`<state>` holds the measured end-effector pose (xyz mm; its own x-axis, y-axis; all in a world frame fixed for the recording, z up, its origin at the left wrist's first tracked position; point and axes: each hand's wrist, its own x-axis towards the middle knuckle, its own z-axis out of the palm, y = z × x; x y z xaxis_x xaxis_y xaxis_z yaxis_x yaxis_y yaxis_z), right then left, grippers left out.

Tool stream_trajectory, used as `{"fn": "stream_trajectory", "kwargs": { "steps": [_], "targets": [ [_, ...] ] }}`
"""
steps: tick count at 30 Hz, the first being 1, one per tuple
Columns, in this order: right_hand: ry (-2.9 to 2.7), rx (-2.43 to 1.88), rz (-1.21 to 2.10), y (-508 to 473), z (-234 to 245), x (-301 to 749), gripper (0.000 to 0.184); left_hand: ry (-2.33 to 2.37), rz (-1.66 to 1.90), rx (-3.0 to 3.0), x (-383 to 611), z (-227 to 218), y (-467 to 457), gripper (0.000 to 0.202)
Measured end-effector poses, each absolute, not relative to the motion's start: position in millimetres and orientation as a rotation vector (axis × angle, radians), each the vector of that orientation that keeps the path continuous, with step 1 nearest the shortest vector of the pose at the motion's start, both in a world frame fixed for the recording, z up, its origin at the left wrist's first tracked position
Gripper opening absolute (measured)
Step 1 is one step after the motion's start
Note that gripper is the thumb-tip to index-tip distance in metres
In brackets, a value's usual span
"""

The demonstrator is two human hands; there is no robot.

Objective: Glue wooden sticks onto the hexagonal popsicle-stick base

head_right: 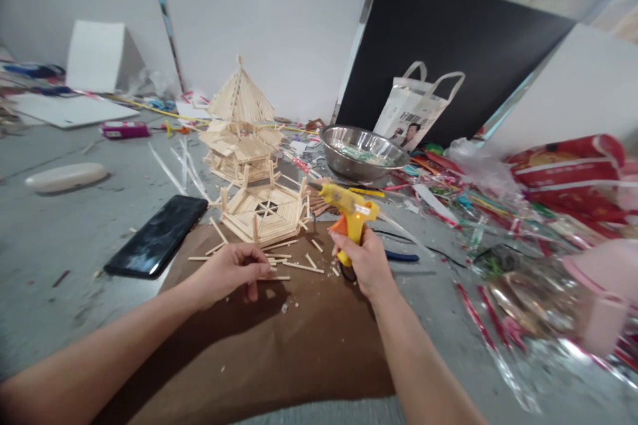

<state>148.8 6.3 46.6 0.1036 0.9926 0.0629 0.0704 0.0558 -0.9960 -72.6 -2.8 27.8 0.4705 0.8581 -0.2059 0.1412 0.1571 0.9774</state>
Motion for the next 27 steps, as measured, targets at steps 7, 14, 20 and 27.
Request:
{"fn": "stream_trajectory", "kwargs": {
  "steps": [7,14,20,27],
  "targets": [
    [-1.157,-1.134,1.182,-7,44,126,0.015,1.024,0.652,1.433,-71,27,-4,0.011],
    [-1.117,-1.275,1.250,-25,32,90,0.022,0.988,0.714,1.460,-69,25,-6,0.012],
    [-1.182,-1.325,1.207,-30,29,81,0.019,0.945,0.757,1.435,-65,25,-10,0.019],
    [-1.197,-1.308,1.180,-34,27,72,0.018,0.946,0.779,1.217,-60,21,-10,0.024]
  ]
}}
